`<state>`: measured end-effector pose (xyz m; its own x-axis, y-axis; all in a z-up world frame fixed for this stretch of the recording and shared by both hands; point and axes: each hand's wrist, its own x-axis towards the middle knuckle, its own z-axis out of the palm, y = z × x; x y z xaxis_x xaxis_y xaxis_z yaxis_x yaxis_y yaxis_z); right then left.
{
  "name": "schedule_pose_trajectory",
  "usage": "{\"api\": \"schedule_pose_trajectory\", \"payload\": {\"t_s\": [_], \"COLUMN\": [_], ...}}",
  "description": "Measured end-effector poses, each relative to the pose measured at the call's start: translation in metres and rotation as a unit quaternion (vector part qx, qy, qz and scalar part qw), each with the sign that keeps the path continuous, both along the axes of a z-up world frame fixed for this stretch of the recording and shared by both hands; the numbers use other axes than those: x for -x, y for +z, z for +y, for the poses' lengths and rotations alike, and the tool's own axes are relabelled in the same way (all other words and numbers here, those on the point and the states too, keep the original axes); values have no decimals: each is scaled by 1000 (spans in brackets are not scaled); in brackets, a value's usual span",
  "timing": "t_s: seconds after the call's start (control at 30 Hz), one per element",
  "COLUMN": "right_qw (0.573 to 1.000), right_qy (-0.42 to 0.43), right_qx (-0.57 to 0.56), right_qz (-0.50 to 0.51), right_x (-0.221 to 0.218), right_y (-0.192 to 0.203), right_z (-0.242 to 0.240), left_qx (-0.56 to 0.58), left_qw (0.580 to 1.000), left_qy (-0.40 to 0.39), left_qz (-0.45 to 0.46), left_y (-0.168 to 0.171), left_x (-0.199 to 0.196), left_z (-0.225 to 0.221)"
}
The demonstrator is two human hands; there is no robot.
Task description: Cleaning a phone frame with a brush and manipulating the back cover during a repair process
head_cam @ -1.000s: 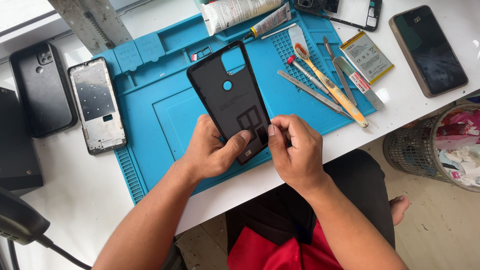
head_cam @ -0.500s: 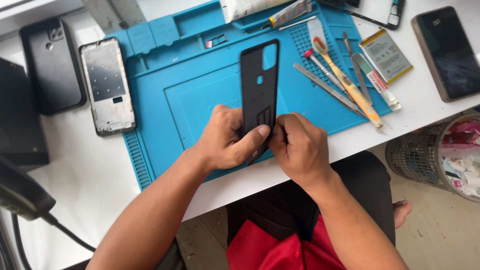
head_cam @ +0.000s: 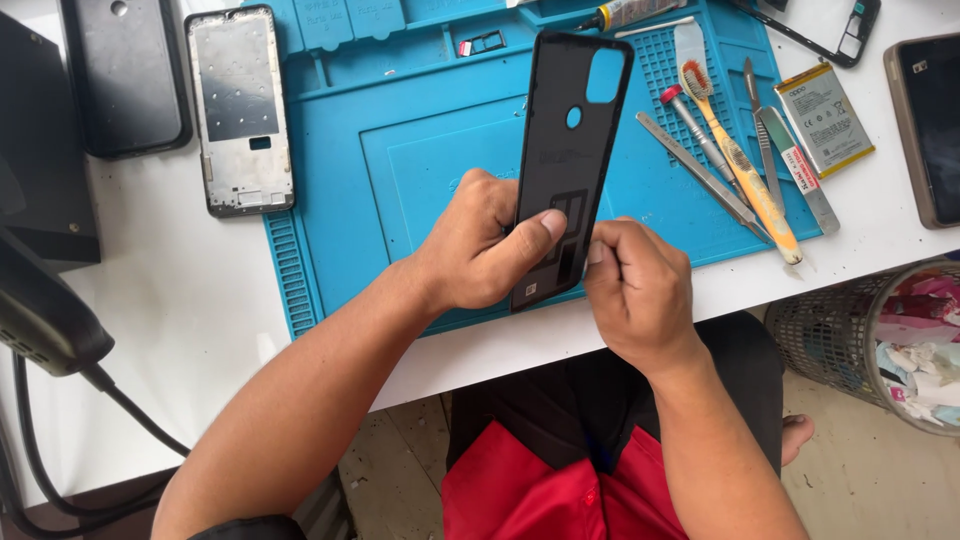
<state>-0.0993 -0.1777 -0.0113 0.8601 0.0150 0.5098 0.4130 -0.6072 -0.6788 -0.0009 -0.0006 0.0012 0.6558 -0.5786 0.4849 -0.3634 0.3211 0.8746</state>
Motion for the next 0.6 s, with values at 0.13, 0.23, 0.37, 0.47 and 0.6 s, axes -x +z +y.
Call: {"api": "schedule_pose_trajectory", "payload": {"t_s": [0.13, 0.23, 0.37, 0.47, 0.6], "right_qw": [999, 998, 998, 997, 997], "right_qy": [11, 15, 28, 34, 38], "right_qx": [-39, -55, -62, -63, -72], "right_qz": [8, 17, 0, -7, -4], "right_x": [2, 2, 3, 3, 3], "right_y": [2, 1, 2, 2, 1], "right_z": [3, 3, 4, 6, 5], "left_qx": [9, 19, 19, 20, 19], "left_qw": [1000, 1000, 1000, 1000, 1000], "left_qy": [12, 7, 8, 6, 3], "left_qz": [0, 4, -10, -15, -20], "left_y": [-1, -3, -1, 4, 0], "left_x": [0, -1, -4, -3, -4], "left_z": [0, -1, 1, 3, 3]}}
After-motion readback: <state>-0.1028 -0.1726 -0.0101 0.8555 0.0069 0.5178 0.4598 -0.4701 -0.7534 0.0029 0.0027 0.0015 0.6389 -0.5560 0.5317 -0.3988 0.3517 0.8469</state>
